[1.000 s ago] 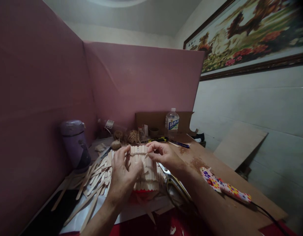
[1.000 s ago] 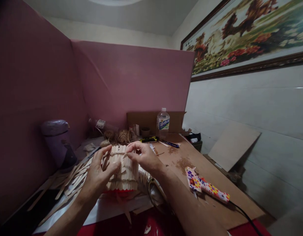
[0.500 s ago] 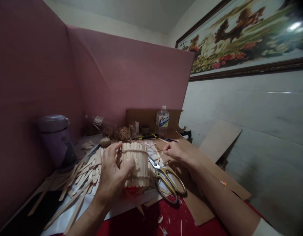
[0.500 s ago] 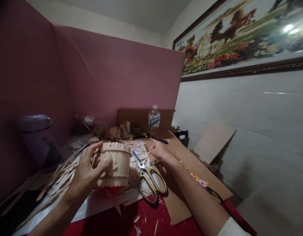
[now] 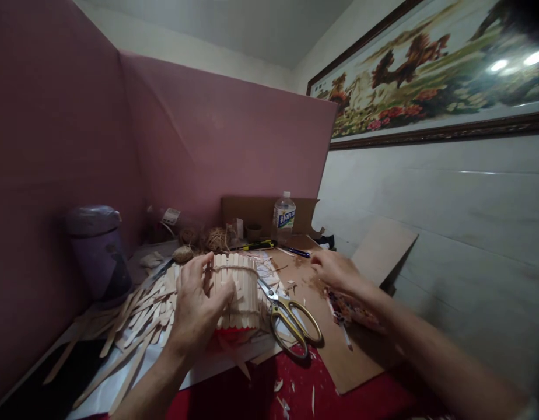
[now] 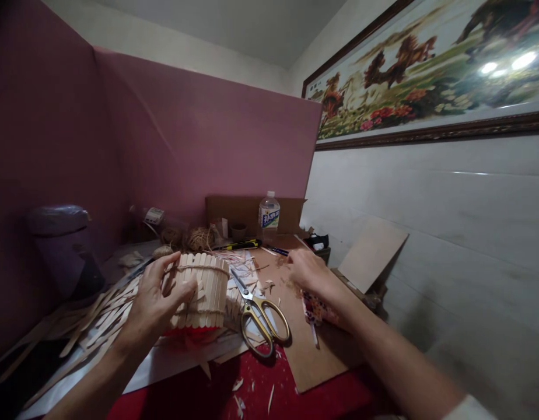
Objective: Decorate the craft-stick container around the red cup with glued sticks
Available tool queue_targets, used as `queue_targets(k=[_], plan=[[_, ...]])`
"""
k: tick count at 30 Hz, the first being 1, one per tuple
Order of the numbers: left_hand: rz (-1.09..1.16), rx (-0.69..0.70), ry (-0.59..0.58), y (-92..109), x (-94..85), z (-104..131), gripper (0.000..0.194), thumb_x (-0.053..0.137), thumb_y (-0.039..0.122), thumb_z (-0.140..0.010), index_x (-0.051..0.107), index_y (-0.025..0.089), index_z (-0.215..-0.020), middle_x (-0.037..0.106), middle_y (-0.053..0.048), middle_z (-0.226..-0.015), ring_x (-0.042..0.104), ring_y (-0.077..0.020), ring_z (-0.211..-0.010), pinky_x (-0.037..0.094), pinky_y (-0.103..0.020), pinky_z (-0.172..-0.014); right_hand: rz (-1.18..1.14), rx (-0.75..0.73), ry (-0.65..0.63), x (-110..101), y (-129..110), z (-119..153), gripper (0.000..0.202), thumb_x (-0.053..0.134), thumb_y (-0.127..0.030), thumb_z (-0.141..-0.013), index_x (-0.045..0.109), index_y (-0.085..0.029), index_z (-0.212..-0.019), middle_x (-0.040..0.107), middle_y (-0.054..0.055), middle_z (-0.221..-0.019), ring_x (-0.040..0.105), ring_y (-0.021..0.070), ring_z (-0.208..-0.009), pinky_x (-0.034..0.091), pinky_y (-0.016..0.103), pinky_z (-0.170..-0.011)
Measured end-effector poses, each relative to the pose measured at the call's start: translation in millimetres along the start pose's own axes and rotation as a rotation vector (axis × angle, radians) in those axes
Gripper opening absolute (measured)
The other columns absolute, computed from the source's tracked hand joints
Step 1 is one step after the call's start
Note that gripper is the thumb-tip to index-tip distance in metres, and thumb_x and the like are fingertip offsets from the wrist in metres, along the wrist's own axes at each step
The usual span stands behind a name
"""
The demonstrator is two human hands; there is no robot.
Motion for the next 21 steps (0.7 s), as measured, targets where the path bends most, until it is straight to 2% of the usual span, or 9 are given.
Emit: queue_targets(k=[2,3,6,8,10,13,15,18,21], plan=[[0.000,-0.003,-0.002,0,0.5,0,0.056,0.054,0.044,-0.068,0.052,0.015,-0.116,0.051,-0.012,-0.118,0.045,-0.0291,-0.115,0.038,-0.048,-0.100,-0.001,-0.052,-0.067,-8,24,16,0.024,0.054,-0.025,-0.081,0.072,-0.016,-0.094,0.070,0.012,-0.101,0.064,0.0250,-0.093,0.044,0.028,-0.074],[0.002,-0.005,-0.004,0,0.8,-1,0.056,0.054,0.045,-0.068,0.052,0.015,-0.116,0.051,-0.012,-0.117,0.045,-0.0292,-0.115,0.037,-0.049,-0.100,-0.004,-0.084,-0.106,-7,36,25,0.029,0.059,-0.029,-0.077,0.071,-0.015,-0.100,0.069,0.012,-0.103,0.063,0.0259,-0.096,0.045,0.028,-0.078],[0.017,-0.004,-0.010,1,1.7,-1,0.056,0.055,0.045,-0.068,0.052,0.016,-0.116,0.050,-0.011,-0.118,0.045,-0.0290,-0.116,0.039,-0.048,-0.100,0.001,-0.114,-0.267,18,66,48,0.058,0.070,-0.031,-0.063,0.063,-0.011,-0.117,0.063,0.017,-0.116,0.058,0.0322,-0.107,0.044,0.034,-0.088],[0.023,0.003,-0.011,1,1.6,-1,0.055,0.055,0.045,-0.069,0.052,0.017,-0.116,0.049,-0.011,-0.119,0.046,-0.0285,-0.116,0.040,-0.048,-0.099,-0.084,-0.121,-0.296,37,75,57,0.069,0.071,-0.027,-0.057,0.057,-0.015,-0.124,0.063,0.014,-0.117,0.057,0.0310,-0.106,0.044,0.034,-0.087],[0.015,0.014,-0.010,1,1.0,0,0.055,0.055,0.046,-0.069,0.052,0.017,-0.116,0.049,-0.011,-0.118,0.046,-0.0284,-0.115,0.039,-0.047,-0.099,-0.198,-0.143,-0.297,52,78,60,0.060,0.066,-0.025,-0.060,0.059,-0.017,-0.118,0.065,0.009,-0.110,0.058,0.0285,-0.100,0.044,0.033,-0.084],[0.017,0.008,-0.014,-1,0.7,-1,0.057,0.055,0.045,-0.070,0.052,0.015,-0.118,0.049,-0.011,-0.118,0.046,-0.0281,-0.115,0.039,-0.047,-0.100,-0.376,-0.204,-0.288,61,80,58,0.038,0.061,-0.030,-0.068,0.064,-0.016,-0.103,0.065,0.007,-0.098,0.058,0.0254,-0.092,0.044,0.031,-0.081],[0.024,-0.001,-0.016,-2,0.9,-1,0.058,0.055,0.045,-0.069,0.052,0.014,-0.118,0.049,-0.012,-0.119,0.046,-0.0281,-0.115,0.040,-0.046,-0.099,-0.550,-0.199,-0.309,60,83,57,0.033,0.061,-0.038,-0.073,0.063,-0.015,-0.097,0.062,0.005,-0.087,0.056,0.0202,-0.079,0.045,0.028,-0.069],[0.027,-0.007,-0.018,-2,1.6,-1,0.059,0.055,0.045,-0.069,0.051,0.013,-0.119,0.049,-0.012,-0.119,0.046,-0.0282,-0.116,0.041,-0.045,-0.099,-0.931,-0.049,-0.334,48,91,59,0.038,0.060,-0.050,-0.080,0.060,-0.017,-0.099,0.049,-0.002,-0.068,0.043,0.0100,-0.056,0.035,0.019,-0.047],[0.016,0.015,-0.014,0,1.8,-1,0.056,0.055,0.043,-0.070,0.052,0.015,-0.118,0.049,-0.011,-0.119,0.045,-0.0282,-0.116,0.039,-0.046,-0.100,-1.346,0.088,-0.287,25,87,65,0.035,0.065,-0.050,-0.080,0.060,-0.019,-0.095,0.046,-0.003,-0.071,0.036,0.0057,-0.052,0.027,0.013,-0.039]])
Point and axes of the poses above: each hand's wrist, its own z-axis away from the middle knuckle, its own x-axis out of the palm, y = z × x, the point moved 6 cm from there along -z, towards the middle knuckle
